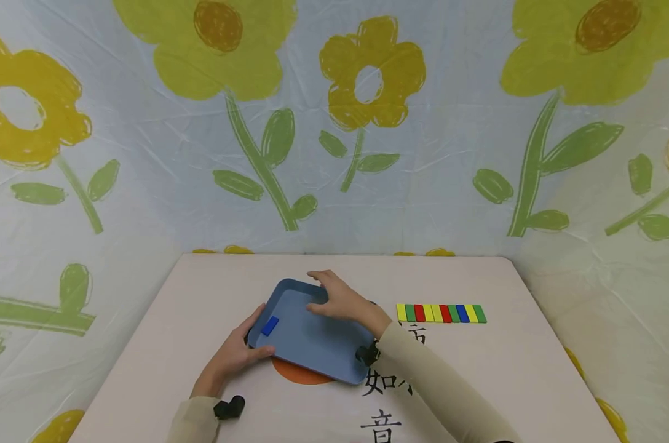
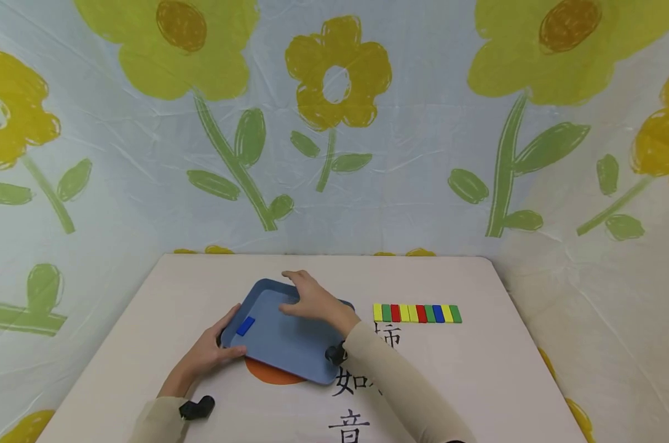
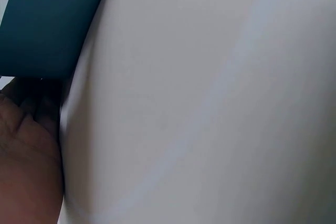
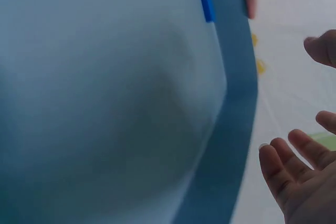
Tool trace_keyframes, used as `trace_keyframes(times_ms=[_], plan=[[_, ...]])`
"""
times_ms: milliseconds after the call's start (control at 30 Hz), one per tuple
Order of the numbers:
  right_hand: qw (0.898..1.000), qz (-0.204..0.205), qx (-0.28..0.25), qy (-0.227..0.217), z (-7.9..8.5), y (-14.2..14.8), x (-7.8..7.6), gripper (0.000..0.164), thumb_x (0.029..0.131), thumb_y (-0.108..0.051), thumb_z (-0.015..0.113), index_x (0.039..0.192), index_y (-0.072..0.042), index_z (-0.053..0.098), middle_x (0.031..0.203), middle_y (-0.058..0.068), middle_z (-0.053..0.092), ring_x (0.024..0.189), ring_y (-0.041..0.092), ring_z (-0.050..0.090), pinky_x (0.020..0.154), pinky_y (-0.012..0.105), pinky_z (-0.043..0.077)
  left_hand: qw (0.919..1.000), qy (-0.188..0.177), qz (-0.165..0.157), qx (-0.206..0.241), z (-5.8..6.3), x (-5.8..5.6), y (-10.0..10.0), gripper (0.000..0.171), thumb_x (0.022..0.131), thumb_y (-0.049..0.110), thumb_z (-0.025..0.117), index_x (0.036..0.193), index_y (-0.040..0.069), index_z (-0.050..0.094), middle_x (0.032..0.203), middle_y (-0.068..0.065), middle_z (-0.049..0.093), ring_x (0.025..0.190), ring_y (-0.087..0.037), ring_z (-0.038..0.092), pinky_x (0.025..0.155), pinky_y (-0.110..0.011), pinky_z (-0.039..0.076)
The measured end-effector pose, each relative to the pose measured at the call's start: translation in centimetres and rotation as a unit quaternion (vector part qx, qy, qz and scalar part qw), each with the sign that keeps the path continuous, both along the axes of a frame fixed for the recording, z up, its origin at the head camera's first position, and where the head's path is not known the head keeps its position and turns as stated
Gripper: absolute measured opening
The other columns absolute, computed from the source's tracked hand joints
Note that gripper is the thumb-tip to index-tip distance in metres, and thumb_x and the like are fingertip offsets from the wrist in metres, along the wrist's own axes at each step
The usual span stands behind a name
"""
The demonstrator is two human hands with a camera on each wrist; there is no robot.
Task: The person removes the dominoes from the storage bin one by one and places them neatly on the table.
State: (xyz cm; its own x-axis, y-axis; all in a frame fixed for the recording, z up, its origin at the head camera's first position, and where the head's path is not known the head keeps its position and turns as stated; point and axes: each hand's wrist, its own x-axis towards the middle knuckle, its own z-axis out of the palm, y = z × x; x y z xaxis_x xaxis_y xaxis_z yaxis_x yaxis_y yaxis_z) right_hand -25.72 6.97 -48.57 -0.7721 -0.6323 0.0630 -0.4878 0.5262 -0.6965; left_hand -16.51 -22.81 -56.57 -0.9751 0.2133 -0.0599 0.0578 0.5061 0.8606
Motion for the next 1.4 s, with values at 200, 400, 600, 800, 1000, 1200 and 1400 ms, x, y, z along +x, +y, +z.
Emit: trace_keyframes(times_ms=[200, 400, 600, 800, 1000, 1200, 1400], plan=[[0.999, 0.011, 0.036, -0.011, -1.3, -2.5, 0.5, 0.082, 0.093, -0.041, 0.075, 0.159, -0.009, 0.037, 0.155, 0.017, 0.044, 0.137, 0.032, 0.053, 0.109, 0.048, 0.05, 0.9999, 0.009, -0.007, 0.004, -0.1, 0.0, -0.1, 0.105, 0.083, 0.03, 0.085, 0.166, 0.027, 0.021, 0.171, -0.012, 0.023, 0.156, -0.045, 0.021, 0.121, -0.072, 0.019], [0.997, 0.045, 0.065, 0.009, -2.7, -4.2, 0.2, 0.067, 0.095, -0.035, 0.074, 0.151, -0.007, 0.05, 0.14, 0.014, 0.06, 0.128, 0.026, 0.059, 0.105, 0.04, 0.053, 0.9998, 0.013, -0.011, 0.004, -0.1, 0.0, -0.1, 0.105, 0.083, 0.03, 0.084, 0.166, 0.024, 0.021, 0.171, -0.012, 0.024, 0.156, -0.045, 0.023, 0.12, -0.072, 0.021], [0.995, 0.079, 0.064, -0.012, -3.4, -5.6, 0.4, 0.053, 0.095, -0.025, 0.074, 0.143, -0.01, 0.059, 0.133, 0.008, 0.067, 0.119, 0.018, 0.064, 0.098, 0.03, 0.055, 0.9998, 0.015, -0.01, 0.009, -0.2, 0.2, -0.1, 0.104, 0.083, 0.03, 0.084, 0.166, 0.024, 0.021, 0.171, -0.012, 0.024, 0.156, -0.045, 0.023, 0.12, -0.072, 0.021], [0.992, 0.109, 0.062, -0.016, -3.5, -6.9, 1.0, 0.043, 0.098, -0.017, 0.069, 0.14, -0.01, 0.063, 0.133, 0.006, 0.068, 0.11, 0.014, 0.067, 0.093, 0.023, 0.055, 0.9999, 0.013, -0.005, -0.002, -0.3, 0.1, -0.2, 0.103, 0.084, 0.033, 0.084, 0.166, 0.025, 0.021, 0.171, -0.013, 0.024, 0.156, -0.046, 0.022, 0.119, -0.073, 0.021], [0.991, 0.116, 0.063, -0.024, -3.4, -7.4, 1.3, 0.039, 0.1, -0.009, 0.062, 0.139, -0.012, 0.064, 0.136, 0.003, 0.067, 0.108, 0.009, 0.063, 0.093, 0.02, 0.053, 0.9998, 0.013, -0.011, 0.007, -0.1, 0.0, -0.3, 0.103, 0.084, 0.032, 0.084, 0.166, 0.024, 0.022, 0.171, -0.014, 0.024, 0.155, -0.046, 0.022, 0.12, -0.072, 0.02], [0.983, 0.162, 0.086, -0.021, -3.4, -8.0, 1.2, 0.046, 0.099, -0.001, 0.052, 0.14, -0.018, 0.065, 0.14, -0.005, 0.066, 0.096, 0.006, 0.055, 0.08, 0.017, 0.044, 0.9994, 0.027, -0.017, 0.011, -0.2, -0.2, -0.5, 0.102, 0.085, 0.031, 0.085, 0.166, 0.022, 0.023, 0.171, -0.013, 0.024, 0.156, -0.044, 0.021, 0.121, -0.071, 0.02], [0.982, 0.159, 0.097, -0.036, -3.3, -7.9, 1.3, 0.047, 0.097, 0.001, 0.051, 0.139, -0.015, 0.065, 0.139, -0.003, 0.067, 0.106, 0.007, 0.058, 0.088, 0.018, 0.047, 0.9993, 0.024, -0.019, 0.023, -0.4, -0.3, -0.5, 0.102, 0.085, 0.03, 0.085, 0.166, 0.023, 0.023, 0.171, -0.012, 0.023, 0.157, -0.043, 0.02, 0.122, -0.07, 0.018]])
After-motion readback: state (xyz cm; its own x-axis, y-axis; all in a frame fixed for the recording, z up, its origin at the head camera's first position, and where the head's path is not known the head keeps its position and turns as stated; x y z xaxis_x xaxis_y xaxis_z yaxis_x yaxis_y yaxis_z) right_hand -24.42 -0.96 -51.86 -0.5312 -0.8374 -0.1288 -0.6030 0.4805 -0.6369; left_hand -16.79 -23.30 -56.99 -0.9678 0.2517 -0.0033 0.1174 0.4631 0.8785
